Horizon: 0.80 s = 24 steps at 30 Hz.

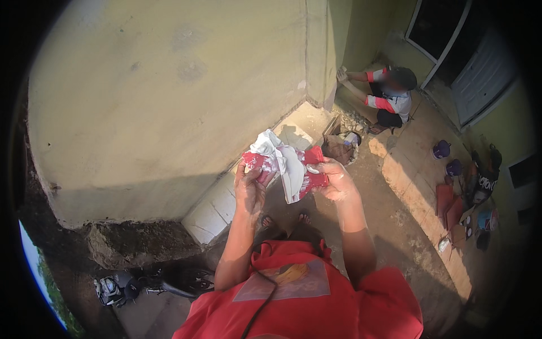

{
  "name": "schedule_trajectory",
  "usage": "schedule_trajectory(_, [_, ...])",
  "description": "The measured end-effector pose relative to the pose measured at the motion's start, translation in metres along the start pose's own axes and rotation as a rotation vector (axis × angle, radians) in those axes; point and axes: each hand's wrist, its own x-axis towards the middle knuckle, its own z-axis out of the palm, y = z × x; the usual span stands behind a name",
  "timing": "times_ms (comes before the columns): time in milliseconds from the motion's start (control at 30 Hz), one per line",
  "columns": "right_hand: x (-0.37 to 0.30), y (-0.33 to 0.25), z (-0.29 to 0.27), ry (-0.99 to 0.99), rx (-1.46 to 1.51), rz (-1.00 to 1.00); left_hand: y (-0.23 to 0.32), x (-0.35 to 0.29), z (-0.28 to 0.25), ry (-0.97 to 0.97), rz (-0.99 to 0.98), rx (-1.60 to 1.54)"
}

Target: The person mixes a white compound in a bucket using a red trowel, then applies it to a wall surface. They scrape the compound from the bucket, spread it onto the wall, and smooth it with the trowel.

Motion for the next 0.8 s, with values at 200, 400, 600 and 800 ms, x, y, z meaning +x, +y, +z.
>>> schedule_trajectory(200, [0.003, -0.004, 0.024, -0.152, 0.035, -0.159, 0.040, -0.012, -0.030, 0.021, 0.127, -0.063])
schedule_trajectory(400, [0.013, 0.029, 0.097, -0.205, -0.105, -0.207, 0.082, -0.046, -0.083, 0.068, 0.204, -0.106])
schedule_trajectory(600, [0.038, 0.103, 0.240, -0.362, -0.251, -0.377, 0.152, -0.077, -0.160, 0.174, 0.312, -0.083])
schedule_trajectory(800, [0.075, 0.208, 0.399, -0.460, -0.484, -0.806, 0.228, -0.107, -0.270, 0.196, 0.439, -0.103])
